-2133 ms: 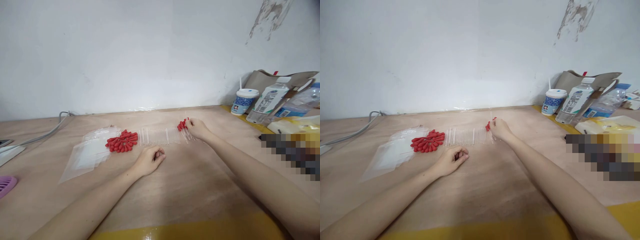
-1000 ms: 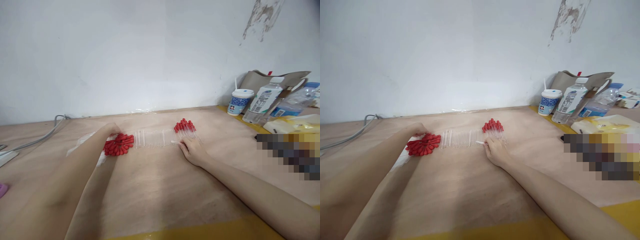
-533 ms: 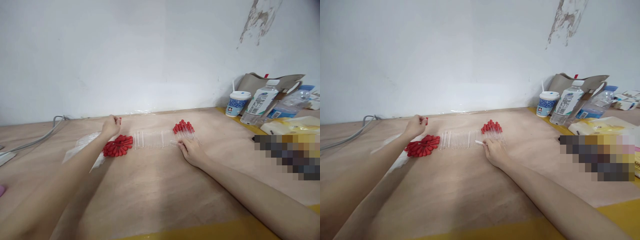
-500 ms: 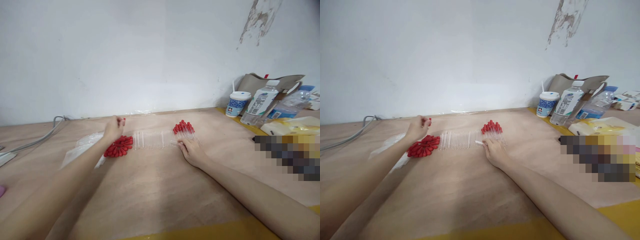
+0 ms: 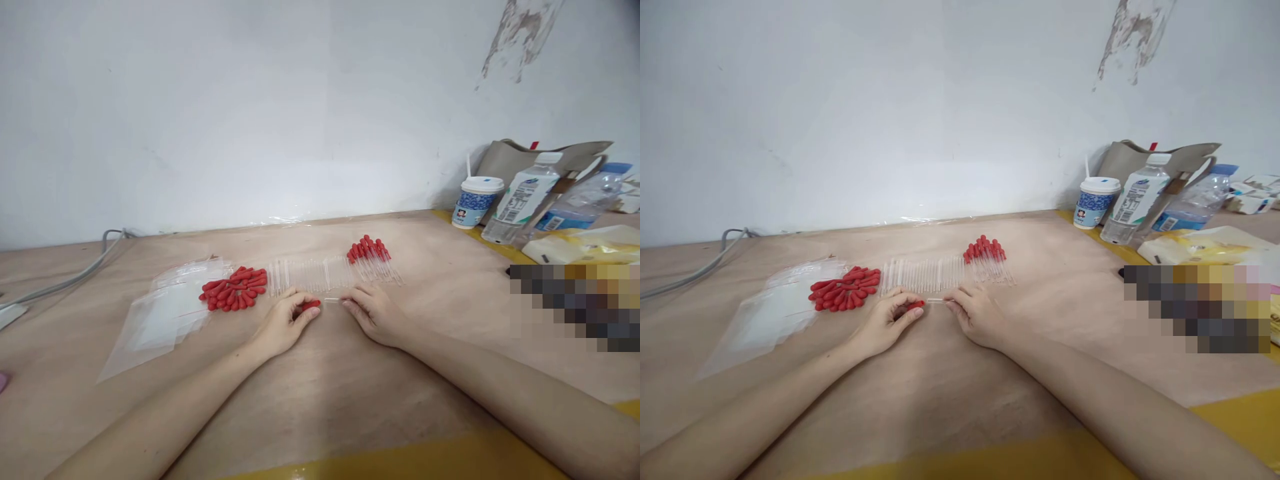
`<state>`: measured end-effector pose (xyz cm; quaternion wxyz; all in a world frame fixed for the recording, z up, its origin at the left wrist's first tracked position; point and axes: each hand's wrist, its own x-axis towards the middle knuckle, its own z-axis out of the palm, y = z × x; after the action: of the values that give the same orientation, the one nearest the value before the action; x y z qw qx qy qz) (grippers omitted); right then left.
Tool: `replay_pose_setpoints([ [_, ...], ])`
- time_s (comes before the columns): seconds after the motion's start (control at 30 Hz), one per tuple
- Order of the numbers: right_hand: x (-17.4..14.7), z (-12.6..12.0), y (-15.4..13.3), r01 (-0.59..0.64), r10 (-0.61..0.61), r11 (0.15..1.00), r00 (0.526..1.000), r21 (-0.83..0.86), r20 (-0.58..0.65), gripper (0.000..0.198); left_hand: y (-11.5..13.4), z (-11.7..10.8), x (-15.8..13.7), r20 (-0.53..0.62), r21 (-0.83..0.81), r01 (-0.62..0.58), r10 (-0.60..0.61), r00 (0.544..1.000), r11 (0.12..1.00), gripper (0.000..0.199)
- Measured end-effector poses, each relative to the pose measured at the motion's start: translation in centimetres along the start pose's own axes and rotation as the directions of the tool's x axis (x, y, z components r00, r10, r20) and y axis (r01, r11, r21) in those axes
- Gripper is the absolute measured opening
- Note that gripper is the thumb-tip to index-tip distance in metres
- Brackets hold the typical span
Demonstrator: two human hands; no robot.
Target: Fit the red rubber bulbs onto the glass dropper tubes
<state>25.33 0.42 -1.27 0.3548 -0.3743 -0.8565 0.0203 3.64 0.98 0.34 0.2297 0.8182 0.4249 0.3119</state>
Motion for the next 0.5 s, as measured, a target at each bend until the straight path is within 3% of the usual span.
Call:
replay_pose_setpoints([
  [0.5,0.05,0.13,0.13,0.049,-0.054,0.987,0.998,0.156,0.027,0.026,0.03,0.51,-0.59,-0.015,-0.166,-0.041,0.039,0.999,0.985,0.017],
])
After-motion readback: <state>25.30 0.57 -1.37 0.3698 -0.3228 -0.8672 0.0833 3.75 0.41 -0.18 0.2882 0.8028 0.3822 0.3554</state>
